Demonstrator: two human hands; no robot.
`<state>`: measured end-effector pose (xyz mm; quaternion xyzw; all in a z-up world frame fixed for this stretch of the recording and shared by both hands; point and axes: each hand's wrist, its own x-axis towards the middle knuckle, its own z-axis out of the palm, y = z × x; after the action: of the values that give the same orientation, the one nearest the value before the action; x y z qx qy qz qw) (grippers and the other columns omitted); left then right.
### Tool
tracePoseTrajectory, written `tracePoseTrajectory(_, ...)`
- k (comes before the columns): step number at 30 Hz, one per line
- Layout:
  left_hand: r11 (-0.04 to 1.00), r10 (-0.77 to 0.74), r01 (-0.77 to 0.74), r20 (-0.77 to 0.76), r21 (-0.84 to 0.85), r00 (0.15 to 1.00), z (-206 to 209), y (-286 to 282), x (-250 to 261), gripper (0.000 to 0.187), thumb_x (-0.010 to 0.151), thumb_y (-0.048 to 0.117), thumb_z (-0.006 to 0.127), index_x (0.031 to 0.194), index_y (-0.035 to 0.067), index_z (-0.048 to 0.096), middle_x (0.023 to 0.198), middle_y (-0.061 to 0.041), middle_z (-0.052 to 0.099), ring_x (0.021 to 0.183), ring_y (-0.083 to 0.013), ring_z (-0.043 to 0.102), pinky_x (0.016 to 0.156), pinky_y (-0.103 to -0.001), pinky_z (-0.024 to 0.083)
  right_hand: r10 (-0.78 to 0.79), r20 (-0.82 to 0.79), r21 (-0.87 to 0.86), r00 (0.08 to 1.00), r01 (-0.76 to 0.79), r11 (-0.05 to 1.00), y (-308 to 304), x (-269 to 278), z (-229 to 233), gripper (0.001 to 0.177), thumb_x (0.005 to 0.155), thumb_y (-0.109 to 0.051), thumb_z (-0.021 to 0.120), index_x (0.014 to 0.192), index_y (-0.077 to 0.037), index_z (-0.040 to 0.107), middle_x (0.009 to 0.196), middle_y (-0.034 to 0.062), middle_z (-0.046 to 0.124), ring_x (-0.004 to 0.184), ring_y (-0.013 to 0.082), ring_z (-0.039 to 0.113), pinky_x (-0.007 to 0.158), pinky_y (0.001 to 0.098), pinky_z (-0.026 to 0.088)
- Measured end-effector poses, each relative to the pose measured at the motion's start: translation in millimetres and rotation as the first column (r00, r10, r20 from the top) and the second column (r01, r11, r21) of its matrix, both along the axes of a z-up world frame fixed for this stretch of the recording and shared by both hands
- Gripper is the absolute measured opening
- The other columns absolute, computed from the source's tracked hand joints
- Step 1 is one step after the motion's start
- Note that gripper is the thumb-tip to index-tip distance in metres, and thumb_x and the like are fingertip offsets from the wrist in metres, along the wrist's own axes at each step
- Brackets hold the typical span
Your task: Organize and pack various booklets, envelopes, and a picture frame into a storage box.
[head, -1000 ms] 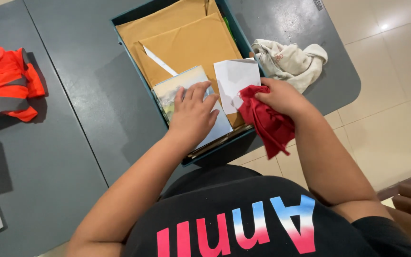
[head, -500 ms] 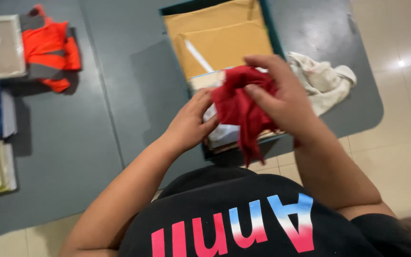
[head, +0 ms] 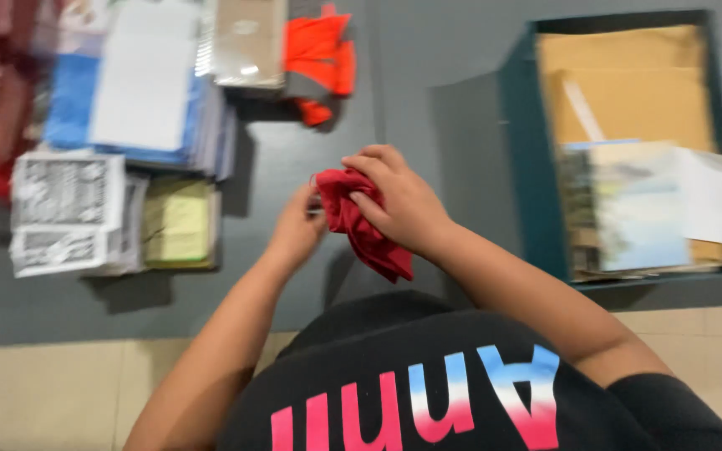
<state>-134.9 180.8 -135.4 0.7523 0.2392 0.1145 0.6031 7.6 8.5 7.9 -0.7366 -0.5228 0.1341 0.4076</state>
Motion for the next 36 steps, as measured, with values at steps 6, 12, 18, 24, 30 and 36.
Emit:
tracePoseTrajectory(6,0.601,0.665,-0.671,-0.194,-0.435,0.721,-69.4,86.9,-151.8,0.037,0.096,0.022,0.068,0.128,0.011,0.052,0.121,-0.007,0.057,0.102,-0.0170,0.059,0.078,-0.037,0.053,0.165,0.357,-0.311,0.920,-0.049,0.949,116.9,-55.6,-90.3,0.063,0.075,-0.031,0.079,0.131,-0.010,0.061,0.136,0.0196,0.052,0.121,0.0412,0.055,0.093,0.0505,0.045)
tracePoseTrajectory(12,0.126,0.871,-0.767,-0.300,-0.629,0.389,-94.3,105.1,-229.4,0.038,0.088,0.032,0.068,0.122,0.018,0.061,0.121,0.004,0.064,0.102,-0.0114,0.062,0.083,-0.039,0.053,0.367,0.060,-0.109,0.928,-0.359,0.927,208.4,-81.5,-174.3,0.064,0.093,-0.035,0.077,0.142,0.000,0.054,0.141,0.0235,0.054,0.125,0.0398,0.057,0.103,0.0445,0.050)
tracePoseTrajectory(18,0.035,0.797,-0.687,-0.395,-0.725,0.457,-71.0,134.0,-208.4,0.032,0.090,0.047,0.074,0.109,0.021,0.070,0.091,0.009,0.068,0.075,-0.0078,0.053,0.063,-0.026,0.038,-0.038,-0.707,-0.364,0.706,-0.318,0.876,276.0,-110.7,-221.9,0.061,0.093,-0.036,0.068,0.144,-0.004,0.056,0.125,0.0185,0.069,0.097,0.0304,0.068,0.079,0.0420,0.054)
tracePoseTrajectory(24,0.106,0.735,-0.776,-0.476,-0.622,0.482,-105.5,146.9,-205.9,0.029,0.086,0.032,0.082,0.107,0.015,0.070,0.082,0.004,0.068,0.062,-0.0093,0.051,0.053,-0.026,0.038,-0.206,-0.894,-0.346,0.397,-0.321,0.882,251.9,-129.6,-218.5,0.072,0.090,-0.040,0.071,0.150,-0.010,0.044,0.128,0.0022,0.065,0.109,0.0127,0.064,0.078,0.0330,0.055)
tracePoseTrajectory(30,0.080,0.876,-0.681,-0.275,-0.728,0.397,-83.4,136.3,-185.0,0.048,0.086,0.014,0.073,0.129,0.013,0.053,0.119,-0.004,0.069,0.101,-0.0192,0.070,0.076,-0.035,0.058,-0.186,-0.960,-0.242,0.209,-0.284,0.928,234.3,-141.2,-189.7,0.073,0.089,-0.037,0.073,0.149,-0.008,0.045,0.119,0.0055,0.067,0.093,0.0150,0.063,0.073,0.0307,0.052)
tracePoseTrajectory(36,0.185,0.860,-0.550,-0.137,-0.815,0.492,-40.2,86.5,-176.1,0.051,0.091,0.011,0.067,0.140,0.014,0.051,0.129,-0.009,0.065,0.113,-0.0262,0.066,0.088,-0.041,0.057,-0.203,-0.960,-0.258,0.193,-0.329,0.908,201.2,-137.9,-217.7,0.059,0.095,-0.033,0.076,0.140,0.000,0.057,0.110,0.0111,0.066,0.081,0.0171,0.051,0.067,0.0305,0.040)
